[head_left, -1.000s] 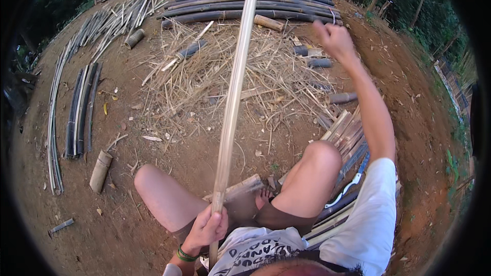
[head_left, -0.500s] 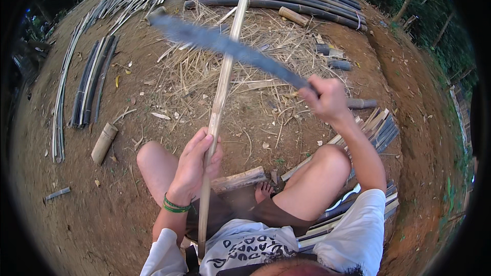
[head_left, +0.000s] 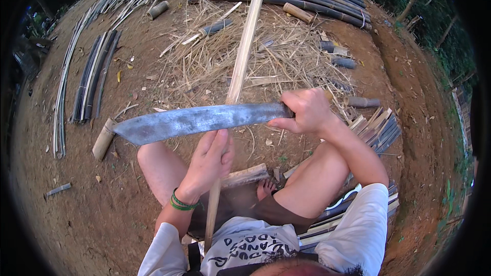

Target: The person shaves and smooths a thin bamboo strip using a machete while sitting on a wooden block.

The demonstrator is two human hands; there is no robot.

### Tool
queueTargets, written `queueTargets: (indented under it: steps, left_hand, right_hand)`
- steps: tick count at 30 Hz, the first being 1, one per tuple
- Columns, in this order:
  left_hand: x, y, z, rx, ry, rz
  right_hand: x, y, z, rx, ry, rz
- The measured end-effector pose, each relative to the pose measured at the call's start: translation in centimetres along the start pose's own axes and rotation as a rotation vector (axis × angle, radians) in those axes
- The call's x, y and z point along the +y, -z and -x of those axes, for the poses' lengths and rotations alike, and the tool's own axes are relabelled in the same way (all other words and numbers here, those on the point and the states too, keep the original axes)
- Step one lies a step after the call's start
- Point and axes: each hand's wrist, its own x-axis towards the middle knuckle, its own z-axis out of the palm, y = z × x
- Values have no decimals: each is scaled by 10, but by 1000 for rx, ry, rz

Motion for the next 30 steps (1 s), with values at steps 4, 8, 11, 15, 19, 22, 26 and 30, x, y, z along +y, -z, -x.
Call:
queueTargets:
  steps: [4,8,11,15,19,22,26,30]
  left_hand:
    - [2,-2,1,-39,-27,-6]
    - [0,-2,0,-66,-62,-6]
    - [1,-1,-1,-69,-81,14]
    - [-6,5,1,-106,-80,-14]
    - [-2,-2,0,-21,-99,-12]
    - [4,2,-1,-1,-31,15]
    - [-4,-1,5,-14,6,13]
    - [8,1,-2,48,-37,36]
  right_hand:
    - [4,4,-1,29,14,24]
    - [5,10,-2,72,36,61]
    - [-2,10,1,64,16,90]
    - [-3,9,1,62,68,81]
    - [4,6,-3,33,21,82]
    - [-16,8,-1,17,-11,85]
    - [-1,6,-5,38,33,72]
    - [-1,2,-7,16,-97,95]
